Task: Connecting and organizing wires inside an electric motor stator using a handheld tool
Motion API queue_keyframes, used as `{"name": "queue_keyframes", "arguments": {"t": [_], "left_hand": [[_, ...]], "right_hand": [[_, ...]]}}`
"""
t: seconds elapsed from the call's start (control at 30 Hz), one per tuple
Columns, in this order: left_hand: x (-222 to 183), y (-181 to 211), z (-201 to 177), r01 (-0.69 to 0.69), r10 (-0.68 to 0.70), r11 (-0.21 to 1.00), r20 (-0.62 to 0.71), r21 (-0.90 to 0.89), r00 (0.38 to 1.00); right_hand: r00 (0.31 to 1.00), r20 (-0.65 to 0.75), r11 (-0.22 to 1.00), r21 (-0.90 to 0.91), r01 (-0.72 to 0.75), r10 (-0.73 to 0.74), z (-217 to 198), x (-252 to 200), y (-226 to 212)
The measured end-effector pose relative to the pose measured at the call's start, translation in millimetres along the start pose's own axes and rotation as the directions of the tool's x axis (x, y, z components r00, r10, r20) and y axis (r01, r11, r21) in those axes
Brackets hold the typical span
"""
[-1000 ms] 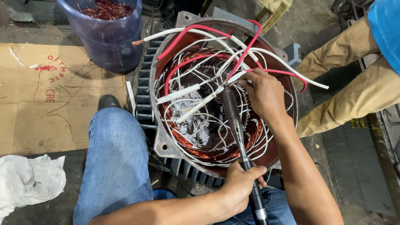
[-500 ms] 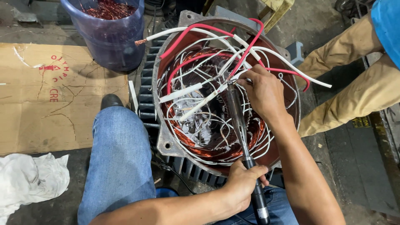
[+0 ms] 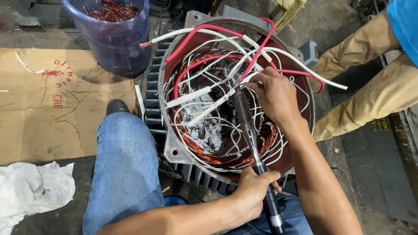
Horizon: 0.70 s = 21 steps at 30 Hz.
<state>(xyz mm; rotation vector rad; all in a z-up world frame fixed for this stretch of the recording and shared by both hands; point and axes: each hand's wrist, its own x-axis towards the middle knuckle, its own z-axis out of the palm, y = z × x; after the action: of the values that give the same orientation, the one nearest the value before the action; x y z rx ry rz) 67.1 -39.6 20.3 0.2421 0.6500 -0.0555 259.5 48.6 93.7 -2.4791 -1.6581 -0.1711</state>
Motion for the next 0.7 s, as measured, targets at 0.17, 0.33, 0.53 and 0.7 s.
{"name": "queue_keyframes", "arguments": {"t": [0.17, 0.33, 0.53, 0.7], "left_hand": [[-0.8, -0.2, -0.2, 0.023, -0.023, 1.0, 0.003, 0.008, 1.0], [-9.8, 11.4, 3.9, 0.061, -0.061, 0.997, 0.002, 0.052, 0.998], [-9.8, 11.1, 4.0, 0.053, -0.053, 0.998, 0.0, 0.041, 0.999], [-6.1, 5.8, 1.8, 0.026, -0.027, 0.999, 0.012, 0.033, 1.0]], "right_hand": [[1.0, 0.011, 1.0, -0.02, -0.01, 0.01, 0.1, 1.2, 0.7], [1.0, 0.011, 1.0, -0.009, -0.006, 0.006, 0.5, 3.3, -1.8], [1.0, 0.019, 1.0, 0.016, -0.015, 0.015, 2.8, 4.5, -0.7], [1.0, -0.001, 0.999, 0.024, 0.025, -0.025, 3.6, 3.2, 1.9]]}}
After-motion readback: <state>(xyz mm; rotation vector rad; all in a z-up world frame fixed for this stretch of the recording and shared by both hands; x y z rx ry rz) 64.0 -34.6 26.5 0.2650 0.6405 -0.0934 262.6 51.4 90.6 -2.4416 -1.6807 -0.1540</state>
